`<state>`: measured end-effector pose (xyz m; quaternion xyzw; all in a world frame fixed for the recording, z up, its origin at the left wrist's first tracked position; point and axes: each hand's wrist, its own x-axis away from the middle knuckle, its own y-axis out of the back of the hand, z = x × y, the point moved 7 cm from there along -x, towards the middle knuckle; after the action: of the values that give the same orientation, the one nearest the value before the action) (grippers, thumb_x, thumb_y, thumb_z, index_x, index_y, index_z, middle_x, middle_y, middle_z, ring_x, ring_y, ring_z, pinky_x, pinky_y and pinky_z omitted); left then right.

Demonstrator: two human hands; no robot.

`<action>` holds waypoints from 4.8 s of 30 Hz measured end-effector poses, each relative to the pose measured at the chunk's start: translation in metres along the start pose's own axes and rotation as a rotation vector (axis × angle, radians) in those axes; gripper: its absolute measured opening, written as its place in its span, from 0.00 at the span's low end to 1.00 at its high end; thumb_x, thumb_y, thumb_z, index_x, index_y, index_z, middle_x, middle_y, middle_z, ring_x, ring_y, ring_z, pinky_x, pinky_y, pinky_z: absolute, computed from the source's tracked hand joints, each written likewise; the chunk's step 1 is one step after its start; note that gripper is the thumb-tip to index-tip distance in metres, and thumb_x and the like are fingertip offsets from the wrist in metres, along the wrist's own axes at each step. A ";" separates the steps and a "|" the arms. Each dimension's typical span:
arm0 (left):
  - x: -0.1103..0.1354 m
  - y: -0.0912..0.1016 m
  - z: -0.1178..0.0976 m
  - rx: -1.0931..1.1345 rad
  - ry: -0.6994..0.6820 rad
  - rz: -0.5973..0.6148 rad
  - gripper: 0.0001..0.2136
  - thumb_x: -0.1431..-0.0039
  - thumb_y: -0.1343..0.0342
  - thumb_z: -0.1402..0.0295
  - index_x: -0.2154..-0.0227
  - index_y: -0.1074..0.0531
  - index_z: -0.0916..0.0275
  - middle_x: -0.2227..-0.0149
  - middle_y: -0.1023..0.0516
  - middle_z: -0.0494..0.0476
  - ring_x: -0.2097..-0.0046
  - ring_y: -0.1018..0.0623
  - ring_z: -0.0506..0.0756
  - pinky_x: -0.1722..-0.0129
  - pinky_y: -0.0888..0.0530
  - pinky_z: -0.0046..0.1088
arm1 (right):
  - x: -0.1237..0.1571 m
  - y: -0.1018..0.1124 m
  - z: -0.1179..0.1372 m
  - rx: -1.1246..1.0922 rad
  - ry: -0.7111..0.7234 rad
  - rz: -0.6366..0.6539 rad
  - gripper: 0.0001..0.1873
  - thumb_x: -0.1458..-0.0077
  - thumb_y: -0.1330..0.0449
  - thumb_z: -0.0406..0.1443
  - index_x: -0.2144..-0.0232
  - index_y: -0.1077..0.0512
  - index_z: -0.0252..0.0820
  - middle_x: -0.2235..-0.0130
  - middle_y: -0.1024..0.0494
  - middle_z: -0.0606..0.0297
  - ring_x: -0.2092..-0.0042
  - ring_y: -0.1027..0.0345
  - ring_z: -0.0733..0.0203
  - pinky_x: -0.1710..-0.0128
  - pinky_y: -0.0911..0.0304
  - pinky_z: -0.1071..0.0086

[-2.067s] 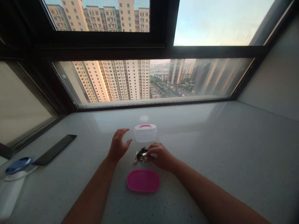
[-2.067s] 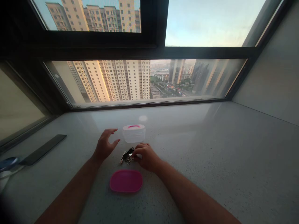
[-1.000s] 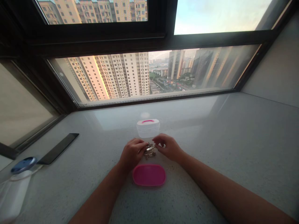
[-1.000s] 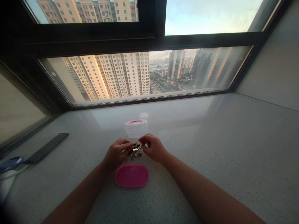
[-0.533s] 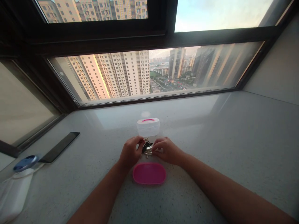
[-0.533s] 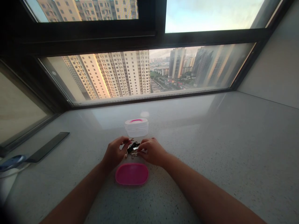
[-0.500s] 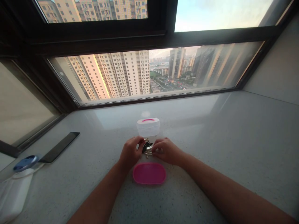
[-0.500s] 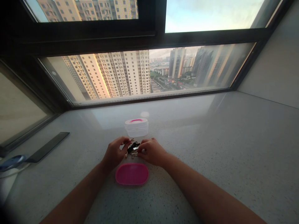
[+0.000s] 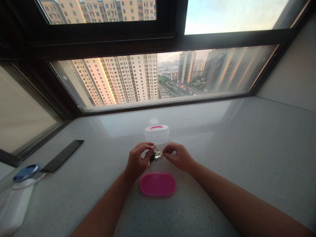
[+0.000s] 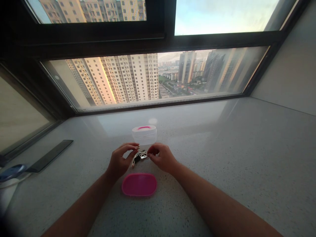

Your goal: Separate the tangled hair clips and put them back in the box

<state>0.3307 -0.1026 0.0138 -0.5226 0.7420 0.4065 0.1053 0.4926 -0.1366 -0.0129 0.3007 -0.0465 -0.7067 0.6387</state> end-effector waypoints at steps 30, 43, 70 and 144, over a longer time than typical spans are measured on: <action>0.005 -0.012 0.026 0.549 0.454 -0.069 0.07 0.52 0.38 0.66 0.73 0.23 0.66 0.72 0.20 0.56 0.69 0.22 0.54 0.65 0.26 0.30 | 0.002 -0.017 -0.006 -0.448 -0.166 0.082 0.09 0.52 0.38 0.40 0.74 0.29 0.38 0.75 0.26 0.66 0.76 0.33 0.66 0.75 0.36 0.72; 0.007 -0.014 0.027 0.648 0.485 -0.065 0.06 0.50 0.39 0.68 0.73 0.26 0.67 0.73 0.20 0.55 0.69 0.23 0.52 0.66 0.27 0.28 | 0.005 -0.009 0.011 -0.073 -0.007 0.067 0.12 0.53 0.37 0.37 0.64 0.28 0.40 0.71 0.25 0.65 0.77 0.41 0.69 0.79 0.45 0.76; 0.011 -0.019 0.016 0.863 0.501 0.047 0.10 0.51 0.42 0.72 0.64 0.24 0.69 0.68 0.20 0.62 0.69 0.22 0.55 0.75 0.30 0.26 | 0.003 -0.011 -0.006 -0.637 -0.233 0.029 0.12 0.55 0.37 0.38 0.71 0.35 0.38 0.76 0.24 0.66 0.82 0.34 0.68 0.84 0.45 0.76; 0.014 -0.032 0.016 0.486 0.435 0.064 0.08 0.42 0.50 0.62 0.67 0.36 0.63 0.80 0.36 0.46 0.79 0.38 0.46 0.81 0.42 0.19 | 0.005 -0.018 -0.002 -0.638 -0.151 0.065 0.17 0.48 0.42 0.40 0.58 0.40 0.43 0.73 0.27 0.70 0.83 0.38 0.71 0.85 0.40 0.77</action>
<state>0.3483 -0.1044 -0.0209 -0.5330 0.8386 0.0992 0.0531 0.4779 -0.1380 -0.0244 0.0306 0.1204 -0.6852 0.7177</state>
